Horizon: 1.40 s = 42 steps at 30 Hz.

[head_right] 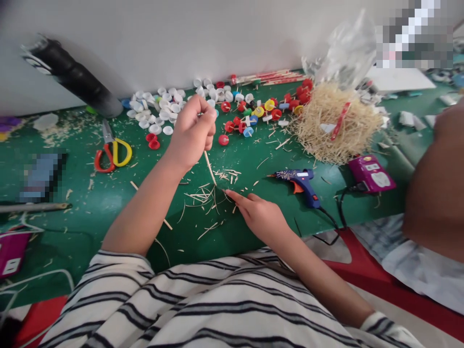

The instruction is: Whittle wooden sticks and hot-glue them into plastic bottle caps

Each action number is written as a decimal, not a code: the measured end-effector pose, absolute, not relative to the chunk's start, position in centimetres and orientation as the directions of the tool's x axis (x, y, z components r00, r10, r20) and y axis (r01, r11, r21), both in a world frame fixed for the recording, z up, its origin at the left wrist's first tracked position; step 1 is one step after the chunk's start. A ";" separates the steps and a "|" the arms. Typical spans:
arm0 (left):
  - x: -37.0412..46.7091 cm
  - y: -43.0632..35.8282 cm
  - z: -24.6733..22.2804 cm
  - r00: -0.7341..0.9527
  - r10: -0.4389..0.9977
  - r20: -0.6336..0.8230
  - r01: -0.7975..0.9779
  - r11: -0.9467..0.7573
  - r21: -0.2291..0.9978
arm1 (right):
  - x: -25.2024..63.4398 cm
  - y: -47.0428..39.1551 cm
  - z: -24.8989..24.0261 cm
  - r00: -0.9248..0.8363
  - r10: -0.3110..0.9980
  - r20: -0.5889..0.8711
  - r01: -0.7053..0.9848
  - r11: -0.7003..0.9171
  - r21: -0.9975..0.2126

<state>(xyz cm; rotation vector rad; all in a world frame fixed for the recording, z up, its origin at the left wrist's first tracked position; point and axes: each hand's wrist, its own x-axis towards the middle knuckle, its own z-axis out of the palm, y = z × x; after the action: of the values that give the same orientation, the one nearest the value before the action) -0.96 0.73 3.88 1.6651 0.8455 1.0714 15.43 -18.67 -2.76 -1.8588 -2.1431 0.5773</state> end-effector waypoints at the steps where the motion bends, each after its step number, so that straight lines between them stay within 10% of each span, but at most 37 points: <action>1: -0.9 0.6 4.0 0.383 0.884 0.267 0.048 -0.308 0.950 | 15.5 -18.7 -2.7 -0.169 0.984 -0.055 0.871 0.124 -0.475; 13: -0.7 -1.2 5.8 0.497 0.853 0.161 -0.002 -0.184 0.983 | 16.0 -15.4 0.1 -0.140 0.975 0.175 0.840 0.210 -0.501; 21: -0.7 -1.0 5.9 0.461 0.881 0.110 -0.048 -0.099 0.994 | 15.8 -14.8 -2.4 -0.164 0.982 0.091 0.739 0.184 -0.648; 42: -1.0 -0.1 5.7 0.390 0.918 0.073 -0.067 -0.051 0.996 | 15.7 -17.3 -3.1 -0.201 0.972 -0.124 0.901 0.134 -0.414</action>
<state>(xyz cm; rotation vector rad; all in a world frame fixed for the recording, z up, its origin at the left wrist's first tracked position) -0.97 -0.12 5.72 1.3782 0.8386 0.9769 15.70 -17.32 -3.13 -1.8637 -2.2270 0.6052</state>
